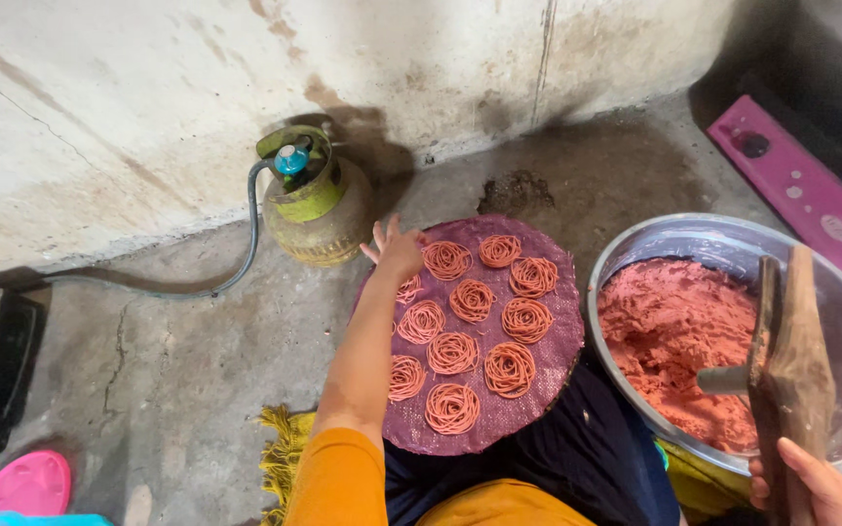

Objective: The person sits on the floor and uses a wooden dough extruder to press pink dough into spiral shapes on a purple mat. They repeatedly load dough into the extruder, push the plunger, and arrange the formed spirals on the mat.

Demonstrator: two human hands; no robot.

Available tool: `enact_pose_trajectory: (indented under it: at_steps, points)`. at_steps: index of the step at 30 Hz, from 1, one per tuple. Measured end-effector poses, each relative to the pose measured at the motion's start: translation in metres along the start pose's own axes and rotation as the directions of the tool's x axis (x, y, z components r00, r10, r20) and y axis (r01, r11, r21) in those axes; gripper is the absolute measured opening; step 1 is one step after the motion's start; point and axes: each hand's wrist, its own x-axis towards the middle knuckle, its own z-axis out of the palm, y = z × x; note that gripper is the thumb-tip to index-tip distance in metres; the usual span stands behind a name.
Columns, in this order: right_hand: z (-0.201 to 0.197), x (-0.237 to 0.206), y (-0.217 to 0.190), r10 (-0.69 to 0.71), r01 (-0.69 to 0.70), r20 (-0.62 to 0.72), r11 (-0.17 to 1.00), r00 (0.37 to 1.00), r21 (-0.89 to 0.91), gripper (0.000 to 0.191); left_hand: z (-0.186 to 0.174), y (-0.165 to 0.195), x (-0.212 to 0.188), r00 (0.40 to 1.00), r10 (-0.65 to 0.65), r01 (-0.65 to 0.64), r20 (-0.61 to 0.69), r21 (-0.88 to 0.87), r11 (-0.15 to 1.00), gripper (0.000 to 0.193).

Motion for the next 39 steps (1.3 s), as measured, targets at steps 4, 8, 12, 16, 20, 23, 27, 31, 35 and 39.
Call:
enact_pose_trajectory:
  at_steps: [4,8,12,16,20,23,27,31,35,39]
  points:
    - [-0.004,-0.003,0.002,-0.004,0.008,0.047,0.997,0.999,-0.078,0.044,-0.018,0.011,-0.012,0.907,0.293,-0.343,-0.301,-0.127,0.931,0.045]
    - [0.002,-0.015,0.0,0.0,-0.003,-0.02,0.984,1.0,-0.178,0.051,-0.038,0.016,-0.033,0.816,0.444,-0.505,-0.372,-0.083,0.859,0.041]
    - [0.025,-0.033,-0.003,-0.036,0.035,-0.002,0.987,0.999,-0.156,0.037,-0.05,0.022,-0.062,0.674,0.574,-0.695,-0.465,-0.135,0.707,0.045]
    - [0.052,-0.06,-0.008,-0.286,0.28,0.05,0.863,0.957,-0.422,0.035,-0.061,0.035,-0.101,0.66,0.627,-0.749,-0.415,-0.295,0.593,0.058]
    - [0.084,-0.094,-0.016,-0.328,0.375,0.192,0.868,0.925,-0.325,0.032,-0.063,0.062,-0.158,0.663,0.666,-0.745,-0.342,-0.386,0.544,0.072]
    - [0.122,-0.119,-0.012,-0.208,0.237,0.232,0.966,0.95,-0.105,0.04,-0.032,0.095,-0.208,0.579,0.813,-0.785,-0.064,-0.313,0.535,0.099]
    - [0.173,-0.154,0.007,-0.192,0.166,0.736,0.98,0.649,0.109,0.062,0.043,0.132,-0.256,0.521,0.837,-0.85,-0.166,-0.194,0.49,0.08]
    - [0.183,-0.163,0.023,-0.206,0.393,0.788,0.918,0.581,-0.049,0.056,0.092,0.13,-0.268,0.413,0.831,-0.884,-0.374,0.057,0.464,0.031]
    - [0.116,-0.126,0.031,-0.522,0.599,0.538,0.8,0.661,0.041,0.061,0.088,0.107,-0.267,0.326,0.832,-0.902,-0.449,0.114,0.416,0.033]
    - [0.013,-0.064,0.048,-0.658,0.505,-0.613,0.743,0.438,-0.438,0.037,0.076,0.1,-0.265,0.39,0.794,-0.874,-0.465,0.083,0.478,0.034]
